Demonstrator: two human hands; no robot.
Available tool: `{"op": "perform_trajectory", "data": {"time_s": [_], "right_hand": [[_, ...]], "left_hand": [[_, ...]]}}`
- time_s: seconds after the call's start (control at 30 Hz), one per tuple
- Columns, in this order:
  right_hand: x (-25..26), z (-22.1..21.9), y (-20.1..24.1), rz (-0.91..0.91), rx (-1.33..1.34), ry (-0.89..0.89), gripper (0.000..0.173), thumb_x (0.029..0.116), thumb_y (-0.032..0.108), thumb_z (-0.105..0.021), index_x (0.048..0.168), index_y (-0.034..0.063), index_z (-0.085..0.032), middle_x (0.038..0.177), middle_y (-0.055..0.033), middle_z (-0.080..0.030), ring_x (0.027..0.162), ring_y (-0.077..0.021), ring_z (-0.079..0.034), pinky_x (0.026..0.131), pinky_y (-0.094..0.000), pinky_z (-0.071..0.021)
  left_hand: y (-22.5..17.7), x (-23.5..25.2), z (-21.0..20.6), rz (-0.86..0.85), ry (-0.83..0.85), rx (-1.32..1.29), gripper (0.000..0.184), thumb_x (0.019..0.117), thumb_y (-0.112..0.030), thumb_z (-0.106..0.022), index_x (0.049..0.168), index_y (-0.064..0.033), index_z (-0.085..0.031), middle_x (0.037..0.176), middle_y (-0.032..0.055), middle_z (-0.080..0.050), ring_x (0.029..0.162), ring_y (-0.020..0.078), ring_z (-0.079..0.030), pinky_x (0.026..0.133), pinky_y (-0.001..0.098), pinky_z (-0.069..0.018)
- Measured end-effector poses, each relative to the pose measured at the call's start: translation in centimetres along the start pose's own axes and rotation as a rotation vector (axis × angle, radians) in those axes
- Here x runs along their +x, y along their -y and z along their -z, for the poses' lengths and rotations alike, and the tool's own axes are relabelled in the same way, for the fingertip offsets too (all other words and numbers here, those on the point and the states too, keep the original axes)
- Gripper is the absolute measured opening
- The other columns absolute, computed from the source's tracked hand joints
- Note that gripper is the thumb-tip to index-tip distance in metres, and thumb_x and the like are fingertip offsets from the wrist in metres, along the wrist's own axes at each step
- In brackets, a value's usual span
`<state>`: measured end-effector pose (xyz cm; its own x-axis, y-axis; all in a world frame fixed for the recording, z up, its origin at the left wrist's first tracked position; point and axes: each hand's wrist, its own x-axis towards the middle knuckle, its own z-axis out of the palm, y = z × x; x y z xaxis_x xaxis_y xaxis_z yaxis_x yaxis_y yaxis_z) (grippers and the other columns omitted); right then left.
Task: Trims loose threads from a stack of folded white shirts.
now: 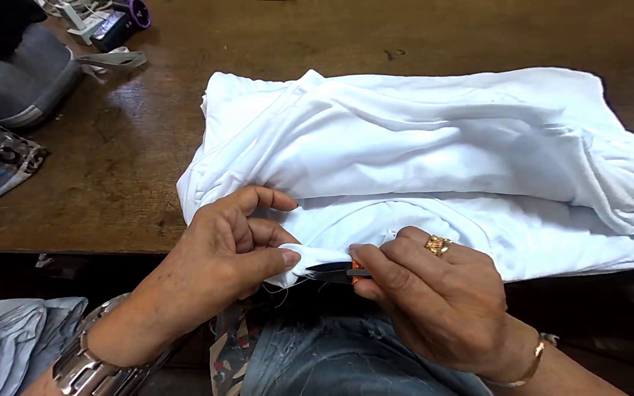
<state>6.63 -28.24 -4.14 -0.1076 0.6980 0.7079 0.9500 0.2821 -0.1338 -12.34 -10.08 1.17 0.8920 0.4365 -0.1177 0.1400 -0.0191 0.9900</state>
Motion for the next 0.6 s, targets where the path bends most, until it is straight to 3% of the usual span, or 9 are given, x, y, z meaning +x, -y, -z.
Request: {"op": "perform_trajectory", "data": {"time_s": [0.43,0.53,0.6], "right_hand": [[0.1,-0.6,0.5,-0.005,0.001,0.011,0.025,0.1029,0.019,-0.056,0.107,0.001,-0.073,0.078,-0.0066,-0.06,0.069,-0.0184,-0.052,0.057,-0.0308,-0.0394],[-0.2,-0.4,0.5,-0.045,0.061,0.02,0.027,0.1048,0.02,-0.052,0.107,0.001,-0.072,0.079,-0.0063,-0.059,0.07,-0.0172,-0.054,0.058,-0.03,-0.0409],[-0.3,0.4,0.8,-0.138,0.184,0.015,0.035,0.1092,0.028,-0.044,0.108,0.0033,-0.069,0.08,-0.0034,-0.057,0.071,-0.0113,-0.054,0.06,-0.0247,-0.0426]], "left_hand": [[0.3,0.0,0.1,-0.002,0.001,0.042,0.044,0.0906,0.004,-0.063,0.132,-0.009,-0.055,0.084,0.009,-0.074,0.041,0.0085,-0.051,0.033,0.0156,-0.0335],[0.3,0.0,0.1,-0.005,0.007,0.04,0.048,0.0891,0.006,-0.066,0.134,-0.0086,-0.055,0.086,0.0092,-0.075,0.041,0.0106,-0.054,0.031,0.0181,-0.0381],[0.1,0.0,0.1,0.0,0.002,0.032,0.051,0.0872,0.009,-0.065,0.134,-0.008,-0.054,0.09,0.0088,-0.076,0.043,0.0118,-0.057,0.032,0.0196,-0.0426]]}}
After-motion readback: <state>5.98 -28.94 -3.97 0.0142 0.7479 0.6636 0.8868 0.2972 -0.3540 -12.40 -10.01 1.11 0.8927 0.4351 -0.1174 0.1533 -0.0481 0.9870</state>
